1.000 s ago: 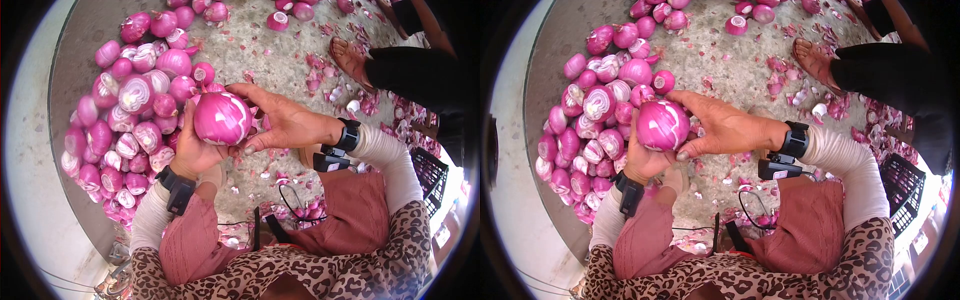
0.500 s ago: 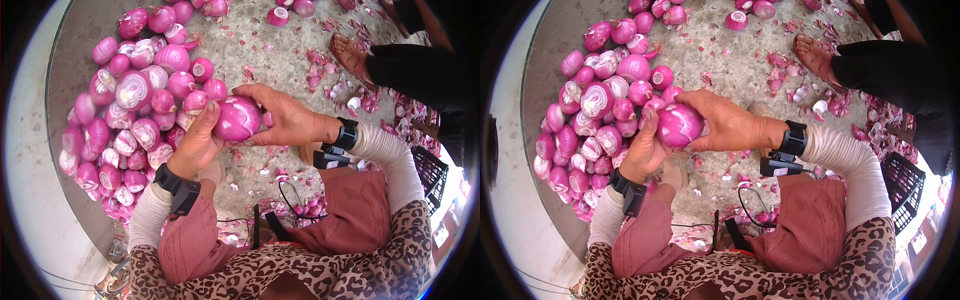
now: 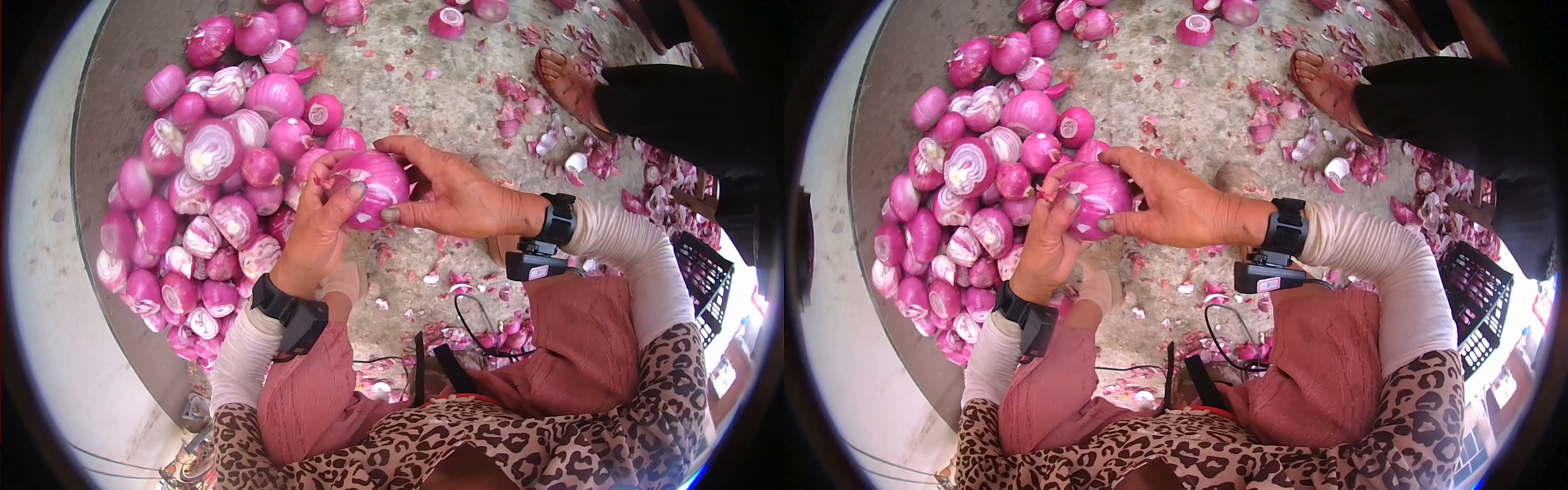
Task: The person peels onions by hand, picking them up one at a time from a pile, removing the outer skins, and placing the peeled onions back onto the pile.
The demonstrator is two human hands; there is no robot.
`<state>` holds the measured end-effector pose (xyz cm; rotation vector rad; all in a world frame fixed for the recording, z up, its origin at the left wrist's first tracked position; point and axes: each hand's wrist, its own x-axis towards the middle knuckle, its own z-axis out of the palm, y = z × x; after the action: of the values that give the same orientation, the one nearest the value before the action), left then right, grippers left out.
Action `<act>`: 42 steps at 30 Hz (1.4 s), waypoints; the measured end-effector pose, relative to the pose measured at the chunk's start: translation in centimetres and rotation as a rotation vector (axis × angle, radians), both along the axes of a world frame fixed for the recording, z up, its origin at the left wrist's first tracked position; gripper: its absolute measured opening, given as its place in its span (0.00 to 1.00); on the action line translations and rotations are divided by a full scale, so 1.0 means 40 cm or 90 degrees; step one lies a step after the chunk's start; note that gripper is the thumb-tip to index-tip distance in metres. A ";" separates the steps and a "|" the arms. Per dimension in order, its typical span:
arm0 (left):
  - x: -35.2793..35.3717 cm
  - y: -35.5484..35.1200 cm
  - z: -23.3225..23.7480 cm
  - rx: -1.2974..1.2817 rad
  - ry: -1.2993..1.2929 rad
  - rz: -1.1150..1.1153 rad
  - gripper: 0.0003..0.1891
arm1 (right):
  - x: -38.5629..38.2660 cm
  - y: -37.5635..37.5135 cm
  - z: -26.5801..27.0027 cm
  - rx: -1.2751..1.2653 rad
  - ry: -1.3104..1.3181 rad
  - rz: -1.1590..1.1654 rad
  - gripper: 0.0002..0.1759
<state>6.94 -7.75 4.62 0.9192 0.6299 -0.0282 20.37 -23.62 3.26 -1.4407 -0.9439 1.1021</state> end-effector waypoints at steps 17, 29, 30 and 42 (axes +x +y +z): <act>0.008 -0.009 0.001 0.369 0.000 -0.161 0.43 | -0.030 -0.014 -0.020 0.034 -0.104 -0.025 0.44; 0.016 -0.021 0.013 0.411 0.017 -0.179 0.44 | -0.036 0.000 -0.016 0.039 -0.139 -0.059 0.42; 0.021 -0.024 0.021 0.409 0.022 -0.173 0.42 | -0.037 0.001 -0.017 0.048 -0.152 -0.069 0.41; -0.011 0.014 -0.008 0.047 -0.034 -0.050 0.32 | 0.021 -0.029 -0.068 -0.007 0.003 -0.018 0.29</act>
<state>6.49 -7.19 4.31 1.0130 0.5482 -0.0503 21.23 -24.79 0.54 -1.4561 -0.9127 1.0903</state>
